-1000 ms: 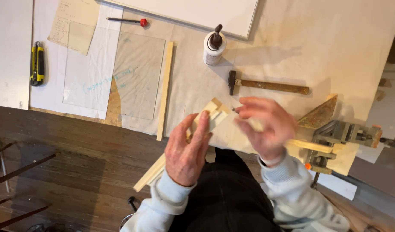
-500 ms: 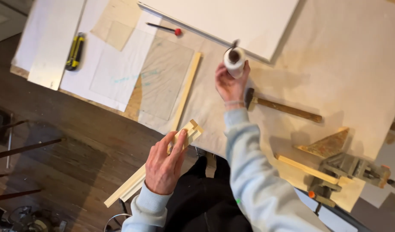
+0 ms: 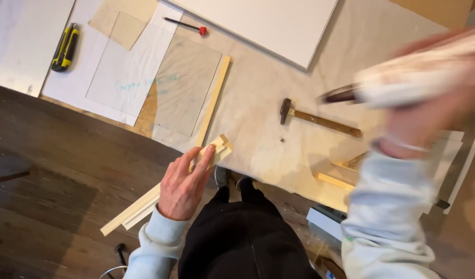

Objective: The person clamps mitered wood frame strips in a corner vise on the workbench, hammers brads into the joint, then applies wood glue from a bottle to a strip end and fits the pieces together in the vise, tightening the clamp to hold the glued corner.

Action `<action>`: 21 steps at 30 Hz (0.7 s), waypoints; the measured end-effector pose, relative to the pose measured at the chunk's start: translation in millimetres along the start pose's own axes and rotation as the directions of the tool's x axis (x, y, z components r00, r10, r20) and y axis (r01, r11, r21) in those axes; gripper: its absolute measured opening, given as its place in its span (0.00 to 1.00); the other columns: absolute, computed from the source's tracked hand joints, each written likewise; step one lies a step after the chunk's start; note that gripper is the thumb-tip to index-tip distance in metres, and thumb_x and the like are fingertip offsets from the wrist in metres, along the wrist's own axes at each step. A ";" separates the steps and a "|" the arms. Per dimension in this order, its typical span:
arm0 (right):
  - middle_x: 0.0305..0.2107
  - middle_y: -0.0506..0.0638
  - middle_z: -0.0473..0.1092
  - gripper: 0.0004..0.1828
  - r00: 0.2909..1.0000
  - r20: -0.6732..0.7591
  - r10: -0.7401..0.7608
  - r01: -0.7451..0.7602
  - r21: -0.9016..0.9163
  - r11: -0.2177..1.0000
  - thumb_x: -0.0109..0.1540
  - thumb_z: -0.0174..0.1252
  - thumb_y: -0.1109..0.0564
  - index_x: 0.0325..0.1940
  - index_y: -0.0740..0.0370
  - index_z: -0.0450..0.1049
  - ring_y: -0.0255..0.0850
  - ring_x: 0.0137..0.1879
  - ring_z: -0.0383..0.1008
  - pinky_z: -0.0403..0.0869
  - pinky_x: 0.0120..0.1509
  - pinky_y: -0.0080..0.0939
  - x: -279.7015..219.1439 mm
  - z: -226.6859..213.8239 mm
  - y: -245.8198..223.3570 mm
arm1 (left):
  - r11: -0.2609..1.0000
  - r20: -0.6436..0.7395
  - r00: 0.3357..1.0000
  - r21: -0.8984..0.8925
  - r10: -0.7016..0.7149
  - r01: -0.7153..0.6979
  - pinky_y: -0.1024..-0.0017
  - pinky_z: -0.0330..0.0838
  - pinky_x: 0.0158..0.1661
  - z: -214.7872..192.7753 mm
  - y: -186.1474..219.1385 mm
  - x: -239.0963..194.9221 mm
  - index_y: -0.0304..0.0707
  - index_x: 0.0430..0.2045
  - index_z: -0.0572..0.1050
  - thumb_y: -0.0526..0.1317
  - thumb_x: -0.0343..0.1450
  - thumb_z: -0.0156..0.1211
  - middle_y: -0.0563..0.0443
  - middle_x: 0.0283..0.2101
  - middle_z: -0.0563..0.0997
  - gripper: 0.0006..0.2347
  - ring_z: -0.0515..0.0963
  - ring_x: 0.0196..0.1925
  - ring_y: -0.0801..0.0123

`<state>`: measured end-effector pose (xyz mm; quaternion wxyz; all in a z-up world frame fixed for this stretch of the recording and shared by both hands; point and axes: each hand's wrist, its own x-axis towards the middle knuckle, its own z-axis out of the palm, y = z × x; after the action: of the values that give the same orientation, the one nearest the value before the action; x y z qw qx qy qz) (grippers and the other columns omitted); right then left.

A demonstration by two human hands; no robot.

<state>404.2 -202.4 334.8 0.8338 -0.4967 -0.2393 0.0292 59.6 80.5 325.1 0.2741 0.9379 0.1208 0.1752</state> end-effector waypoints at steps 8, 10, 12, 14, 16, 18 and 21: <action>0.38 0.51 0.73 0.30 0.998 -0.032 0.057 -0.065 -0.397 0.915 0.68 0.59 0.35 0.59 0.58 0.62 0.41 0.42 0.75 0.76 0.52 0.44 -82.5 53.8 81.7 | 0.999 -0.044 0.998 0.028 0.046 -0.044 0.63 0.73 0.42 0.8 -2.4 -5.0 0.44 0.61 0.73 0.33 0.67 0.67 0.44 0.52 0.78 0.25 0.78 0.40 0.57; 0.40 0.51 0.74 0.31 0.996 -0.062 0.069 -0.090 -0.468 0.879 0.66 0.61 0.35 0.61 0.57 0.61 0.41 0.44 0.76 0.77 0.53 0.45 -122.0 58.3 86.4 | 0.999 -0.031 0.998 0.013 0.053 -0.052 0.63 0.73 0.42 0.8 0.0 -14.8 0.45 0.61 0.73 0.33 0.67 0.67 0.44 0.52 0.78 0.24 0.78 0.40 0.57; 0.39 0.56 0.73 0.29 0.978 -0.105 0.178 -0.203 -0.313 0.928 0.63 0.66 0.40 0.56 0.63 0.68 0.43 0.43 0.76 0.78 0.50 0.46 -120.1 62.9 114.0 | 0.995 -0.114 0.992 0.090 0.056 -0.045 0.63 0.73 0.43 4.2 -13.4 -0.7 0.47 0.61 0.73 0.34 0.67 0.67 0.44 0.51 0.77 0.24 0.78 0.41 0.56; 0.38 0.56 0.73 0.28 0.984 -0.117 0.131 -0.158 -0.265 0.951 0.65 0.64 0.39 0.56 0.62 0.68 0.45 0.43 0.77 0.78 0.50 0.48 -91.6 74.6 76.0 | 0.995 -0.086 0.994 0.081 0.066 -0.059 0.62 0.73 0.43 6.4 -11.0 -6.0 0.46 0.61 0.72 0.34 0.67 0.67 0.44 0.50 0.77 0.25 0.79 0.42 0.55; 0.38 0.56 0.73 0.26 0.982 -0.154 0.107 -0.142 -0.234 0.962 0.68 0.61 0.39 0.56 0.62 0.67 0.47 0.42 0.78 0.78 0.51 0.49 -81.9 78.1 35.2 | 0.997 -0.027 0.997 0.051 0.066 -0.064 0.62 0.73 0.43 11.6 -3.4 -17.2 0.45 0.61 0.72 0.35 0.66 0.67 0.44 0.50 0.77 0.25 0.79 0.43 0.54; 0.41 0.53 0.73 0.30 0.900 -0.305 0.310 -0.258 0.198 0.945 0.66 0.56 0.33 0.56 0.58 0.66 0.49 0.47 0.80 0.81 0.53 0.53 -54.3 88.2 12.7 | 0.996 0.035 0.996 0.025 0.082 -0.083 0.66 0.73 0.40 16.8 -6.6 -7.7 0.39 0.63 0.71 0.34 0.71 0.65 0.41 0.52 0.77 0.23 0.78 0.38 0.61; 0.45 0.54 0.73 0.35 0.915 -0.260 0.309 -0.265 0.191 0.945 0.68 0.55 0.29 0.61 0.62 0.67 0.50 0.50 0.79 0.80 0.52 0.52 -60.0 107.5 -4.9 | 0.989 -0.007 0.989 0.002 0.146 -0.146 0.64 0.73 0.44 -2.0 22.9 4.1 0.42 0.62 0.72 0.34 0.70 0.65 0.45 0.51 0.77 0.23 0.78 0.42 0.60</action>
<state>304.2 -134.5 358.9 0.8816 -0.4604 -0.0375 0.0973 65.5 63.9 340.5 0.2591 0.9439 0.0527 0.1979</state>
